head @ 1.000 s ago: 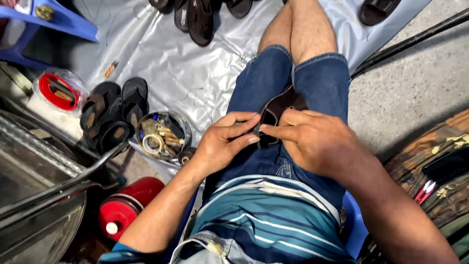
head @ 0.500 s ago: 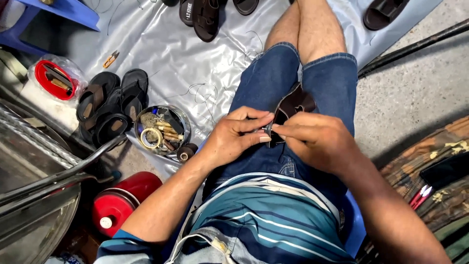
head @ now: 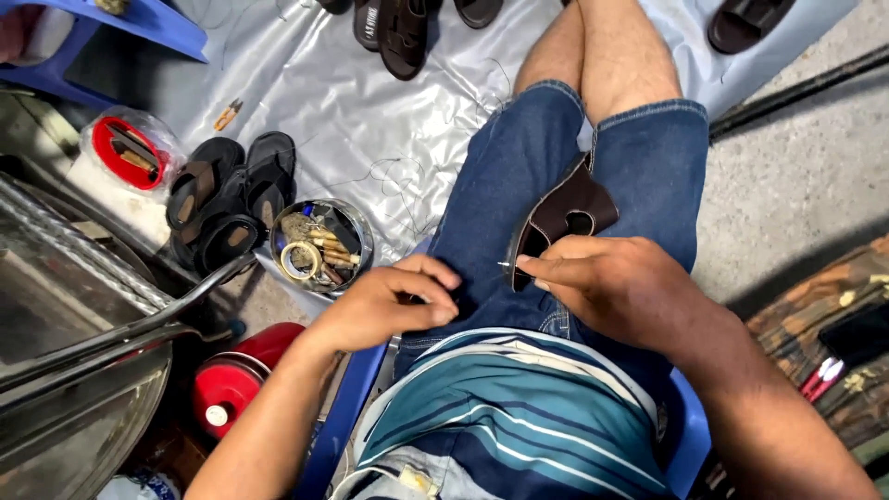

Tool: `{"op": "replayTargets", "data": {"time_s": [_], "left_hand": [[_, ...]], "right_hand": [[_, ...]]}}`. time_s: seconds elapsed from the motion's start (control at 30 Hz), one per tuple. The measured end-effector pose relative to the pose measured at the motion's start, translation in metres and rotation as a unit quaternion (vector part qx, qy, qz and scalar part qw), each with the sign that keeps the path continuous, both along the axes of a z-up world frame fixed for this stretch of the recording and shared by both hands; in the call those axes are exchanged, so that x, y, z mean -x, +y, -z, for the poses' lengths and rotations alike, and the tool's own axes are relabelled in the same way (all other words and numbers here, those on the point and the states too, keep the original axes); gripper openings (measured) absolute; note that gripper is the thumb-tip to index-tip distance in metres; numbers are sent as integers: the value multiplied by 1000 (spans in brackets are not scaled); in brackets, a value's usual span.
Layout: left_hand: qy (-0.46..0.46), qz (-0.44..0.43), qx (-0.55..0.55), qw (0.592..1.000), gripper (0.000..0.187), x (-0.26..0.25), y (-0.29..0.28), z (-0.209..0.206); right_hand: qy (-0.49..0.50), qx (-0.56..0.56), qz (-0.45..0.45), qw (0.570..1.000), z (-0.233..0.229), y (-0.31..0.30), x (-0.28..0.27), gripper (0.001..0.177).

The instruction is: Hand-sewing the leather components of a brown sandal using a needle and thread, then finishing the thread with a lighter.

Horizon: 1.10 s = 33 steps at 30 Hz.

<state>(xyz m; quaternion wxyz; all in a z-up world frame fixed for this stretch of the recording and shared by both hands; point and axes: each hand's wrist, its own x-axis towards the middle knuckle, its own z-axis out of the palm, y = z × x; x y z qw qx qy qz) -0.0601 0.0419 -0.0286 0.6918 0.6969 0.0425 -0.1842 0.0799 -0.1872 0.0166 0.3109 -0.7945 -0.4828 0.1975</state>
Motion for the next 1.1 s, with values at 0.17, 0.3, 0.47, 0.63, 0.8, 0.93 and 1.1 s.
{"op": "replayTargets", "data": {"time_s": [0.17,0.3,0.47,0.63,0.8,0.93,1.1], "left_hand": [[66,-186,206,958,12,-14,-37,-14],[104,-64,-241,963,36,-30,-35,-22],[56,5,-249,967,37,-40,-48,-38],[9,80,-266,960,47,-49,-42,-70],[-36,117,-326,937,45,-48,-39,-42],[-108,31,-367,923,47,-51,-57,-34],[-149,-46,-287,945,12,-41,-64,-27]], "right_hand": [[21,7,17,1000,14,2,6,30],[38,5,57,998,15,2,11,25],[27,3,76,997,21,2,17,28],[27,36,75,996,20,-12,14,36],[-3,110,22,994,-2,-54,-20,46],[-15,113,-4,994,2,-46,-20,52],[90,97,16,991,0,-45,-16,43]]}}
